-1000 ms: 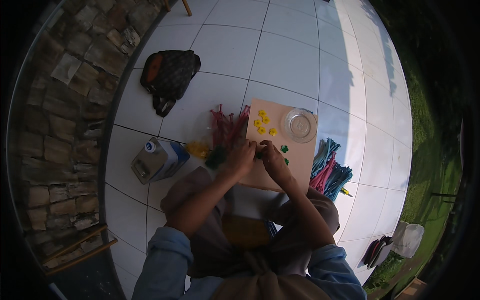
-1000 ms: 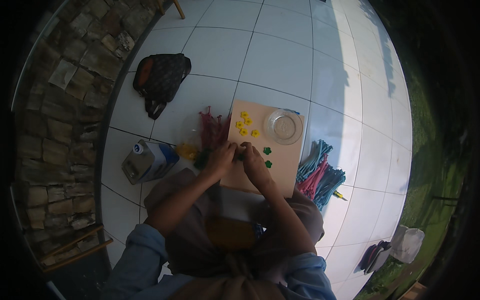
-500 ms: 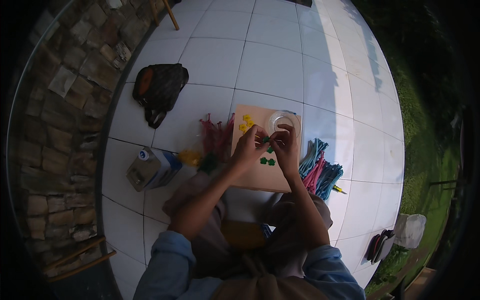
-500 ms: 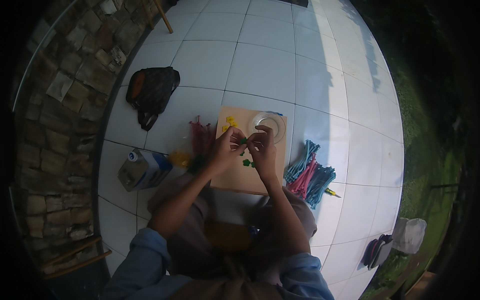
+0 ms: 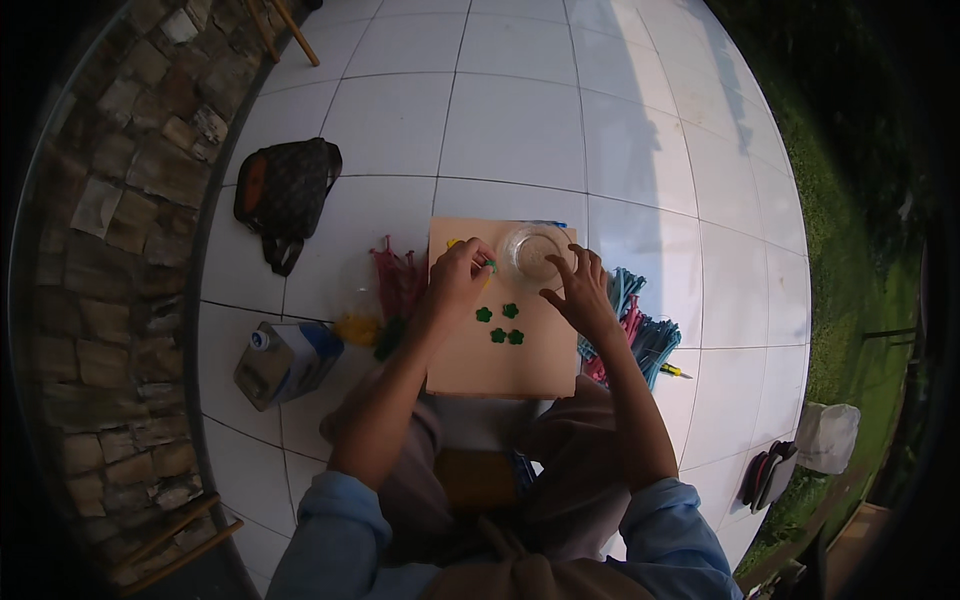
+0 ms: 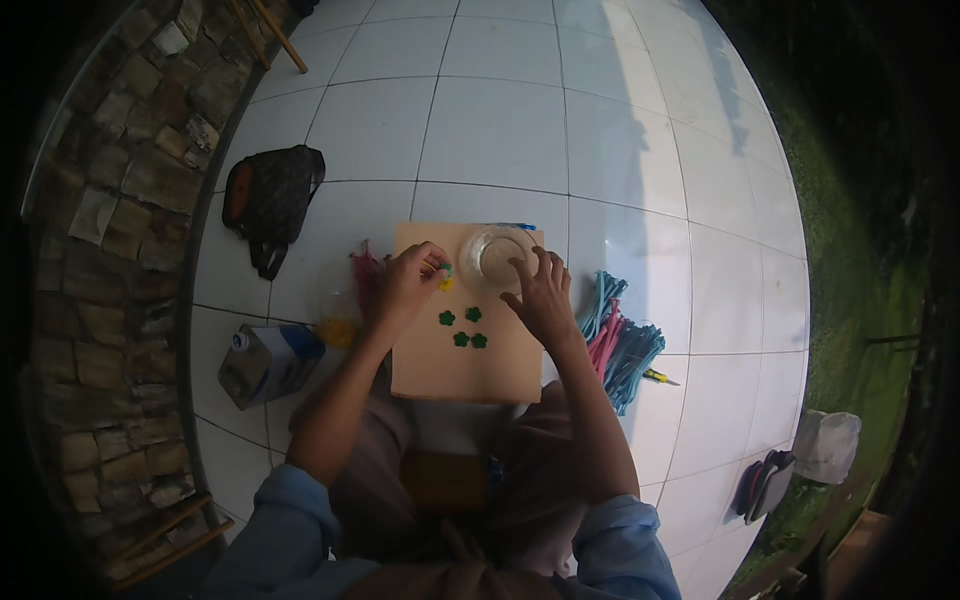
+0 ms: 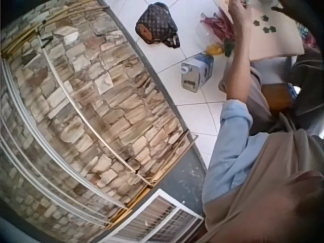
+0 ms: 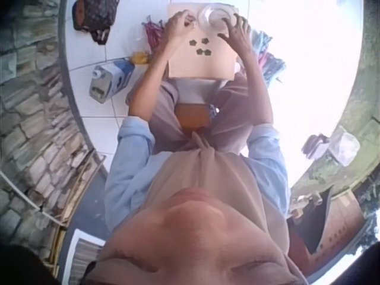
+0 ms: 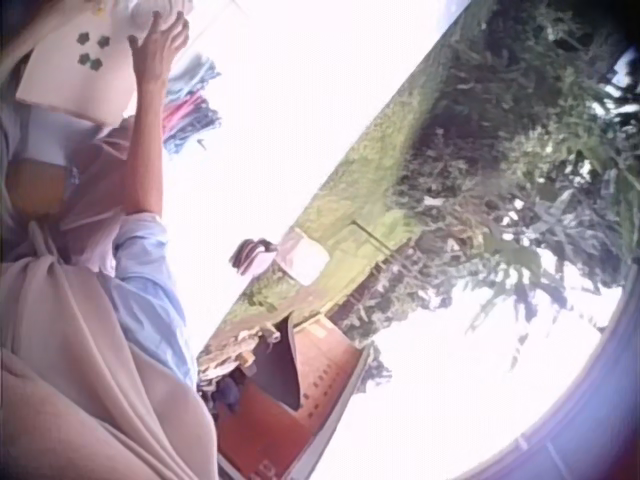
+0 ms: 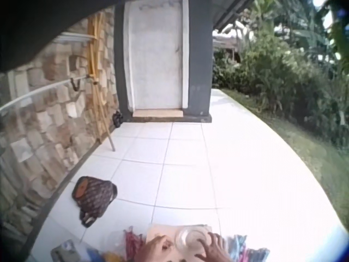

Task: The person organizes plastic shoe straps by color and applies adhesive from a small dish to several yellow flower-shaped shoe components, occasionally handling a large metal container of glue.

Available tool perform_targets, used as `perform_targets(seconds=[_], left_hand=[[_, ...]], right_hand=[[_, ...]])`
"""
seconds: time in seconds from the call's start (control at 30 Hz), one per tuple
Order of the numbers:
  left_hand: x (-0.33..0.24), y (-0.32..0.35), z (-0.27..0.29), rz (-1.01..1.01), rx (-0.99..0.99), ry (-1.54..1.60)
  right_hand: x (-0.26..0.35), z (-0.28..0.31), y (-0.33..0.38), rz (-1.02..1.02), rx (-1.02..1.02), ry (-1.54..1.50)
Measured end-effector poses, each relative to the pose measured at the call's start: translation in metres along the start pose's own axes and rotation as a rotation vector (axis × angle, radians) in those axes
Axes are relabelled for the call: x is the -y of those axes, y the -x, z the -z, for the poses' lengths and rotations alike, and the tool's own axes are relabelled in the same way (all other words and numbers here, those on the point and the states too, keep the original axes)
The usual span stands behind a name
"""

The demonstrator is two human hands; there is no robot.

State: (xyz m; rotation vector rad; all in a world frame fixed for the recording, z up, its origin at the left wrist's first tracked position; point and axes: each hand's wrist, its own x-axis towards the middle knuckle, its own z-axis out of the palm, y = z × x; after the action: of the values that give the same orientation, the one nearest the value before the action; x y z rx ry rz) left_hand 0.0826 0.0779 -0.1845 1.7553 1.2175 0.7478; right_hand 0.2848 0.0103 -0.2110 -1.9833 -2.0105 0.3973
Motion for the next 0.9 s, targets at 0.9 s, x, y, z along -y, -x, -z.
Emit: perform_targets(seconds=[0.9], left_hand=[[0.004, -0.007, -0.011, 0.025, -0.037, 0.017]], right_hand=[[0.006, -0.017, -0.008, 0.088, -0.079, 0.039]])
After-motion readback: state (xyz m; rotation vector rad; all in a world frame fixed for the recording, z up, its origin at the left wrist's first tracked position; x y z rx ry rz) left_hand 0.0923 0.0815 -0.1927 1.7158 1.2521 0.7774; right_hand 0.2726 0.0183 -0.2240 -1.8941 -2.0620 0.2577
